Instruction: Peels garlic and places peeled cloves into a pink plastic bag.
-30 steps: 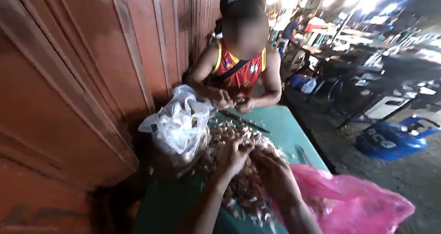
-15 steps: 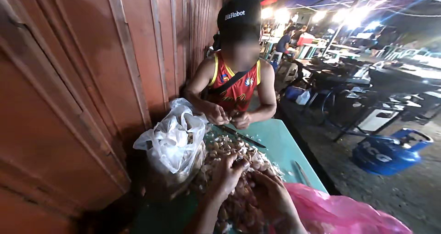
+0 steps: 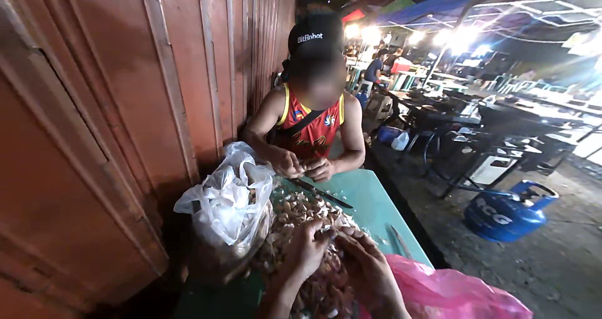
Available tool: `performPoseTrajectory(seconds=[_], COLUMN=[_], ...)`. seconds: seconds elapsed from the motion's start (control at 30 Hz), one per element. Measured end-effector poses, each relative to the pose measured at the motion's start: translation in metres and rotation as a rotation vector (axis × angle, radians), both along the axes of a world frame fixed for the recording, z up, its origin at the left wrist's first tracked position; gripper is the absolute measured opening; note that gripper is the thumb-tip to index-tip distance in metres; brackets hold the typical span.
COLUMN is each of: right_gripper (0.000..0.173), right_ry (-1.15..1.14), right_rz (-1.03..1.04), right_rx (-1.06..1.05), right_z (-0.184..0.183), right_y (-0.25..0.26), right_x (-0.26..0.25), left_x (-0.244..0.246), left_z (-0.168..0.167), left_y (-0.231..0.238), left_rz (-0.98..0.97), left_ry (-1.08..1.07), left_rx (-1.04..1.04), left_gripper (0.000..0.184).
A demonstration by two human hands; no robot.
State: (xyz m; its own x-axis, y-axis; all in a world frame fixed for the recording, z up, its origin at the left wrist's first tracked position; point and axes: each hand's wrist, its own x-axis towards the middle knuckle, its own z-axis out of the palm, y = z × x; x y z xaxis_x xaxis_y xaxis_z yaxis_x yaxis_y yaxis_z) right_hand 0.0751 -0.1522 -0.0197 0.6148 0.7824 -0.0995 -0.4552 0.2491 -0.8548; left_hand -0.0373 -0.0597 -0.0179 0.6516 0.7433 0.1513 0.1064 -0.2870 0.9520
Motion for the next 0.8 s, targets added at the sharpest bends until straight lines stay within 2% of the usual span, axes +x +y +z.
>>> performPoseTrajectory(seconds=[0.13, 0.3, 0.43, 0.6, 0.8], right_gripper=[0.017, 0.026, 0.031, 0.022, 0.018], right_ry=[-0.025, -0.06, 0.019, -0.048, -0.115], right_rz=[0.003, 0.052, 0.069, -0.031, -0.042], right_rx=[0.028, 0.091, 0.145, 0.06, 0.085], right_z=[-0.002, -0.007, -0.012, -0.001, -0.002], right_y=[-0.002, -0.004, -0.004, -0.004, -0.003], right_x=[-0.004, -0.003, -0.002, -0.008, -0.005], left_x=[-0.002, 0.002, 0.003, 0.006, 0.01], left_z=[-0.006, -0.012, -0.012, -0.011, -0.016], left_y=[-0.002, -0.006, -0.01, -0.014, -0.014], left_rz=[0.03, 0.125, 0.118, 0.152, 0.143], left_ry=[-0.073, -0.209, -0.217, -0.144, -0.205], left_rx=[0.021, 0.239, 0.198, 0.37, 0.503], left_gripper=[0.025, 0.022, 0.023, 0.023, 0.016])
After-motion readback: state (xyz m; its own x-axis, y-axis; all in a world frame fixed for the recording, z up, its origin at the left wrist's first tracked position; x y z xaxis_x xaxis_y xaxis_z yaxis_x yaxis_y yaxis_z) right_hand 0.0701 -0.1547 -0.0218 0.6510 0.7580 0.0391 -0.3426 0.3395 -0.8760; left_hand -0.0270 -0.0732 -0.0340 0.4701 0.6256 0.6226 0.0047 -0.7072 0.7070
